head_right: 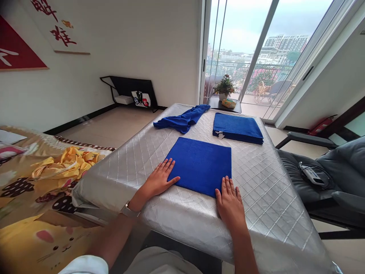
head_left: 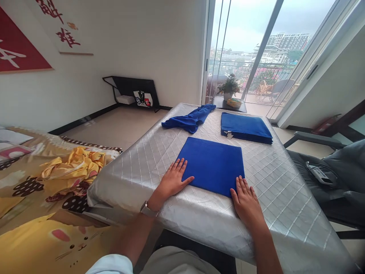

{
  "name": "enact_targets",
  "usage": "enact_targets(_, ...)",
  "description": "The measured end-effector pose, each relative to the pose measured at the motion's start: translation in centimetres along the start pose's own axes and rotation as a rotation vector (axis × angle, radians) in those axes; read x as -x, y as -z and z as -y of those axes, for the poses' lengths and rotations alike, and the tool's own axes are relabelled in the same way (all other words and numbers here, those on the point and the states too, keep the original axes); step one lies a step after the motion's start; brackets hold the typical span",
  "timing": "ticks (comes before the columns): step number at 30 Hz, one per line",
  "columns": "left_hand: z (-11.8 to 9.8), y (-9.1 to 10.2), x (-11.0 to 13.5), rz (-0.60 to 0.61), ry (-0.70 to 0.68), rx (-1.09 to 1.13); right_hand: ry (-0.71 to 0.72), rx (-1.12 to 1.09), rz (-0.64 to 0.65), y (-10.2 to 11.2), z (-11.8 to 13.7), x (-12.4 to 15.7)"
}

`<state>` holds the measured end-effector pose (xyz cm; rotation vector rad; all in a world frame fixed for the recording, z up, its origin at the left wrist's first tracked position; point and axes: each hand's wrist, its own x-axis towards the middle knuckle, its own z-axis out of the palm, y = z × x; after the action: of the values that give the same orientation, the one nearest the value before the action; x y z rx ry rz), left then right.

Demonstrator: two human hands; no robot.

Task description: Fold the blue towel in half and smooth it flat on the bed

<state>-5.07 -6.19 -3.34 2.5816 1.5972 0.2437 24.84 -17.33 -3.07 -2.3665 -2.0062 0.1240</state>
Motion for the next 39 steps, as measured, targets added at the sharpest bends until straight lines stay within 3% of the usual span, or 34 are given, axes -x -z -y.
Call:
enact_targets(9, 0.2, -0.3, 0.2, -0.047, -0.018, 0.035, 0.0, 0.032, 0.032, 0.3, -0.1, 0.0)
enact_targets(13, -0.1, -0.2, 0.2, -0.051, -0.005, 0.042, 0.03, 0.132, 0.115, 1.7, -0.4, -0.5)
enact_targets(17, -0.2, -0.1, 0.2, -0.053, 0.002, 0.058, 0.059, 0.194, 0.203, 4.2, -0.5, -2.3)
enact_targets(21, -0.1, -0.2, 0.2, -0.042, 0.009, 0.07, 0.078, 0.201, 0.153, 5.6, 0.3, -6.0)
enact_targets(26, 0.0, -0.5, 0.1, -0.059, -0.004, 0.072, 0.008, 0.113, 0.069, 3.4, 1.0, -10.0)
enact_targets(31, 0.0, -0.4, 0.2, -0.06, -0.01, 0.047, -0.048, -0.007, 0.001, 0.8, 0.2, -10.7)
enact_targets(39, 0.0, 0.0, 0.2, -0.02, -0.009, 0.021, -0.049, -0.037, 0.017, 1.1, 0.2, -10.4)
